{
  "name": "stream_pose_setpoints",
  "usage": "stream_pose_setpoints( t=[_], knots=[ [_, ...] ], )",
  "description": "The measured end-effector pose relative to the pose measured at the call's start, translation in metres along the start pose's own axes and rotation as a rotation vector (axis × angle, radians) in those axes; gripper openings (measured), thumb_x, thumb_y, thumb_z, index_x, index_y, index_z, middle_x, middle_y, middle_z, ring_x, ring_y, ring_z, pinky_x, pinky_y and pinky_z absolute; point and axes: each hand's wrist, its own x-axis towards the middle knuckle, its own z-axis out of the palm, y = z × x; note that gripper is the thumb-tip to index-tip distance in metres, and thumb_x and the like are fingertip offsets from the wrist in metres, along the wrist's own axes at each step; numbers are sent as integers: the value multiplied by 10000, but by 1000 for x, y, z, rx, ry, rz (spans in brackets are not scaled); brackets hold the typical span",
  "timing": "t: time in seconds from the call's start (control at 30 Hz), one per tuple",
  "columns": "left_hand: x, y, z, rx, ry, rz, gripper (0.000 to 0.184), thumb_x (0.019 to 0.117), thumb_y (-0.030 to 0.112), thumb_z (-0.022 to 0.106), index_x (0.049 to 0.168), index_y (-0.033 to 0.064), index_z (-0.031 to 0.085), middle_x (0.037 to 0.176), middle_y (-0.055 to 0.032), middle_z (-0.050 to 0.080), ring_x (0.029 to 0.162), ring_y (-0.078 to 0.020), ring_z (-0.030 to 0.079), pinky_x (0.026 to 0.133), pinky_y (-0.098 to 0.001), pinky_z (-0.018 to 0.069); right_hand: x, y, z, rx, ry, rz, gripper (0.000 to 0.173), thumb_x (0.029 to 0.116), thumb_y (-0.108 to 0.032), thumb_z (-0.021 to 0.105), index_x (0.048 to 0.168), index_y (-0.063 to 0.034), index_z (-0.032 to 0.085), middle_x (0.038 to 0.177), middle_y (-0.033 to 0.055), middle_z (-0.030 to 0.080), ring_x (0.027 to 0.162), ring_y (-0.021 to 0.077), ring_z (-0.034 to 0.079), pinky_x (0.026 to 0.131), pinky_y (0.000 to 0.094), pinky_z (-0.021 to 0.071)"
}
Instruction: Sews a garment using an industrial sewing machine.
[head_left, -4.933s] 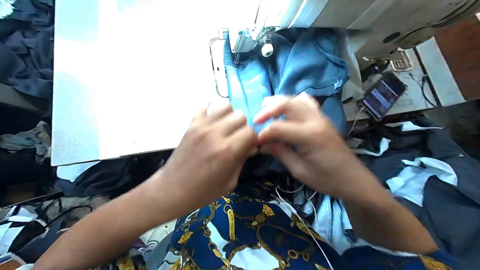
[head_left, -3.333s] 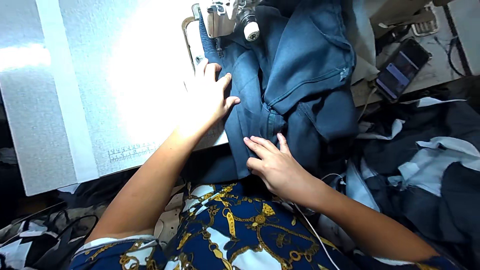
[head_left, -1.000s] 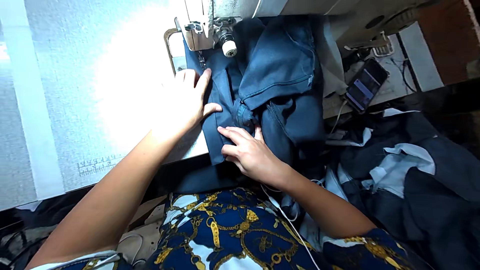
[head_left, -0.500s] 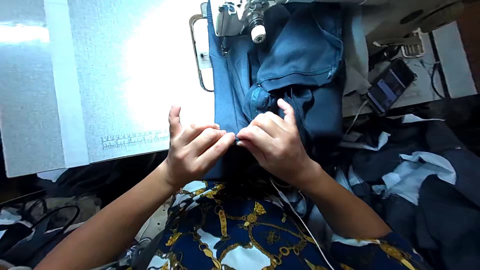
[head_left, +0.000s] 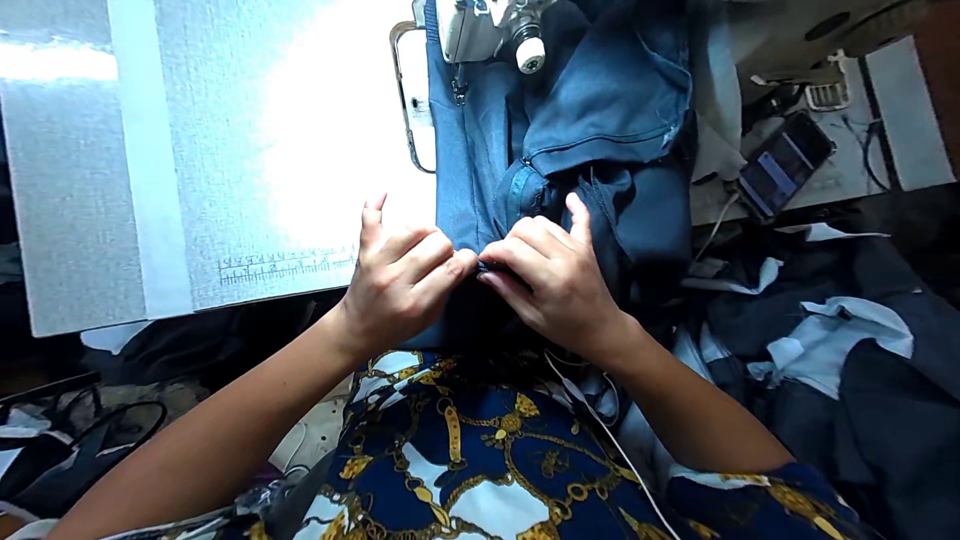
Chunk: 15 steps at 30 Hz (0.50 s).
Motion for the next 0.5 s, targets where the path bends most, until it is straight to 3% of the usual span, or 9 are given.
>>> stream_pose_setpoints(
  t=[0.23,0.3,0.37,0.4,0.5],
  knots=[
    [-5,0,1,-28,21,-7,119,991,112,618,943,76,721,765,-79,579,834,-249,586,1052,-577,327,-2,0,2,17,29,6,155,938,-168,621,915,-133,770,796,28,626,817,210,644,991,689,347],
    [-9,0,3,-49,-16,-7,140,989,112,605,926,76,724,744,-73,574,809,-248,587,1039,-590,330,-4,0,4,20,-13,23,157,937,-175,617,898,-153,768,847,32,627,930,238,649,1013,718,322],
    [-16,-1,9,-95,-90,-7,169,979,94,587,898,67,733,732,-71,596,793,-247,617,1033,-617,360,-7,1,5,21,-135,67,143,929,-190,627,903,-176,767,1065,72,699,1226,334,618,1046,801,262],
    [-20,-3,13,-124,-132,-8,180,970,82,582,877,61,735,729,-70,611,788,-247,641,1028,-631,388,-7,3,7,30,-212,93,134,922,-183,637,909,-175,771,1217,104,701,1352,380,545,1054,830,225],
    [-30,-8,30,-202,-224,-22,186,946,65,576,826,51,718,733,-71,635,779,-237,670,1036,-610,435,-4,11,16,63,-418,165,99,929,-151,668,924,-148,767,1490,162,559,1498,413,368,1079,850,134]
  ],
)
